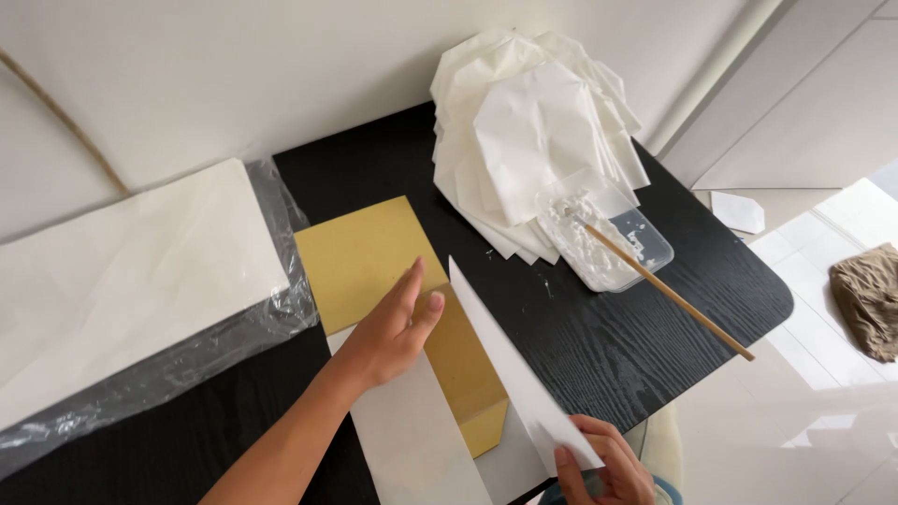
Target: Manually folding the side seam of a bag over a template and applying glue with a brush to seal it.
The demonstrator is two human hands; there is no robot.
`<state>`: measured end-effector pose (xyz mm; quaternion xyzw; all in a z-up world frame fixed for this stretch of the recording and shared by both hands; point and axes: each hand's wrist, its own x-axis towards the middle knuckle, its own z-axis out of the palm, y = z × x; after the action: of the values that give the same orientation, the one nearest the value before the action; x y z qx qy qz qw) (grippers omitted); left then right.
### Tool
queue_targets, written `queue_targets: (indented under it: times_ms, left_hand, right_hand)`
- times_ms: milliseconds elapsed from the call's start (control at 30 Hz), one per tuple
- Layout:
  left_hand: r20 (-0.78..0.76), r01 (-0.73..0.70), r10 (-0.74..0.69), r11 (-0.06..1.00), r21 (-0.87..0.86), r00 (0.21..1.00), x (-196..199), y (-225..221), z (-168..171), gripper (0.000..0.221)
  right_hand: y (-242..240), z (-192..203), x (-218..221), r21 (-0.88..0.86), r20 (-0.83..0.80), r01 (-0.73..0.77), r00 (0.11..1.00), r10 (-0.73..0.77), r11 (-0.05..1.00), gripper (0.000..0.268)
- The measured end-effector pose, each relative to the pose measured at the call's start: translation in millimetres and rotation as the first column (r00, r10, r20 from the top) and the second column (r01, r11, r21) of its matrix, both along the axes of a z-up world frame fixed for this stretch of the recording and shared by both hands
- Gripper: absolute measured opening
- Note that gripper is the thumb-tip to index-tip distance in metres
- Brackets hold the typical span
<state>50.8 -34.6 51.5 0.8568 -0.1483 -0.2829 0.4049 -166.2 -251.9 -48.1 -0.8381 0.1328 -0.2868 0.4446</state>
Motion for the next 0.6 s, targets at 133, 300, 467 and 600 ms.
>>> queue_targets:
  times_ms: [133, 300, 467, 600]
  left_hand:
    - [-0.069, 0.035, -0.038, 0.998, -0.042, 0.997, 33.0, -33.5, 3.1, 0.091]
    - [-0.016, 0.055, -0.057, 0.992, -0.116, 0.998, 54.2, -51.3, -17.8, 0.070]
    - [0.030, 0.031, -0.026, 0.986, -0.164, 0.999, 62.9, -53.3, -36.0, 0.055]
    - [0.041, -0.002, 0.010, 0.980, -0.198, 0.999, 62.1, -53.6, -48.0, 0.044]
  right_hand:
    - [13.9, 10.6, -0.1, 0.368, -0.151, 0.176, 0.980, -0.128, 0.913, 0.024]
    - [-66.2, -81.5, -13.5, 0.482, 0.251, -0.144, 0.968, 0.022, 0.864, 0.032]
    - [-80.2, 47.5, 36.5, 0.609, 0.143, 0.367, 0.822, -0.552, 0.704, 0.029]
    - [-110.9, 80.2, 67.2, 0.647, -0.099, 0.297, 0.946, -0.308, 0.703, 0.050]
